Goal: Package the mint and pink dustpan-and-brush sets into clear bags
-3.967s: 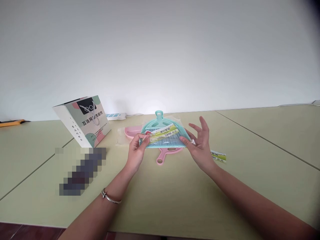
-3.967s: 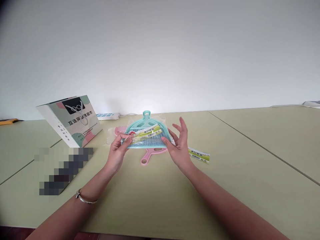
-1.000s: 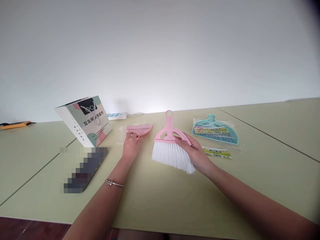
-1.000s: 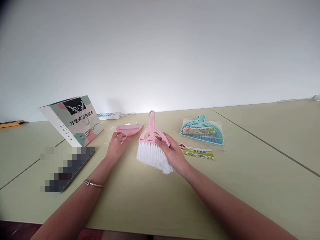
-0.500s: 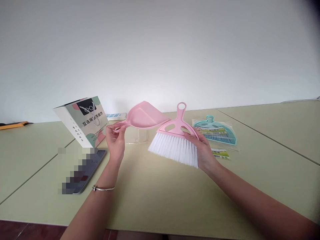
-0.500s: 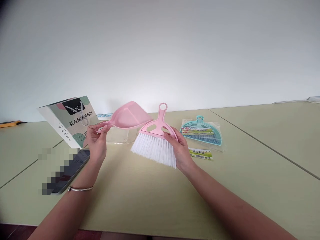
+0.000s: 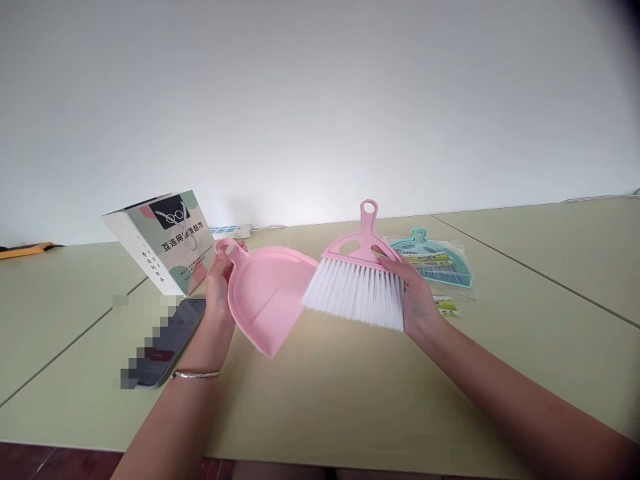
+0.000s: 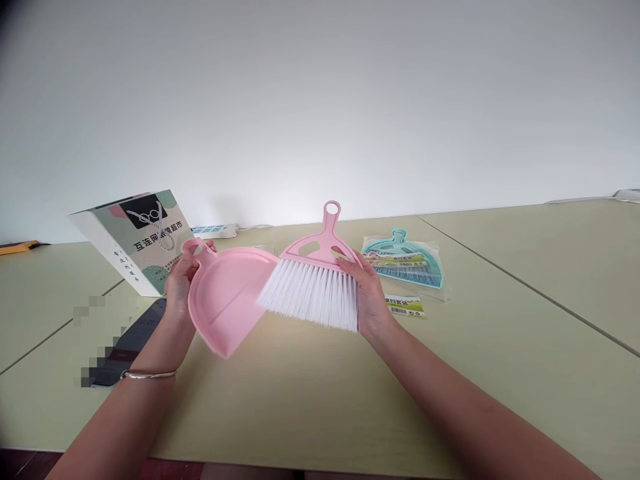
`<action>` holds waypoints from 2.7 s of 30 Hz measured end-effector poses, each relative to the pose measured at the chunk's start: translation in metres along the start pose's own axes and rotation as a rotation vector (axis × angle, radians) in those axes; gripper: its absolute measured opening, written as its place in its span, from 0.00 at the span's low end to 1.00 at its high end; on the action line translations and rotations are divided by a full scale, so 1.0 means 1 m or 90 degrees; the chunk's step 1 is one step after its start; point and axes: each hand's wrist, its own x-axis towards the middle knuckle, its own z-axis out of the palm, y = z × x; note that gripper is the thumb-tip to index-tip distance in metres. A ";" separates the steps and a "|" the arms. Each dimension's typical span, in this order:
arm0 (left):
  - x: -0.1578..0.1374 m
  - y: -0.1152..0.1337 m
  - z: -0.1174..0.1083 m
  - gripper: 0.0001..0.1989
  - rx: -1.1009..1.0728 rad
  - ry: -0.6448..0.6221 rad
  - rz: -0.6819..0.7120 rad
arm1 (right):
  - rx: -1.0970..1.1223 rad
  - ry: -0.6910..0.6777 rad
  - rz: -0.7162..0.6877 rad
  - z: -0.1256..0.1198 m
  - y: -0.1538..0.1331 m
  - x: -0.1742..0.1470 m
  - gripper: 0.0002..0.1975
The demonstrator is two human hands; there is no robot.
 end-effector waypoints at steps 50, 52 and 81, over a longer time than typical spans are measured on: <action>-0.050 -0.040 0.040 0.25 0.411 -0.300 -0.282 | -0.678 -0.231 -0.163 0.002 0.036 -0.010 0.13; -0.047 -0.035 0.037 0.27 0.539 -0.320 -0.201 | -0.688 -0.252 -0.139 0.001 0.036 -0.008 0.15; -0.025 -0.017 0.010 0.32 0.874 -0.185 0.106 | -0.688 -0.220 -0.136 -0.001 0.032 -0.004 0.12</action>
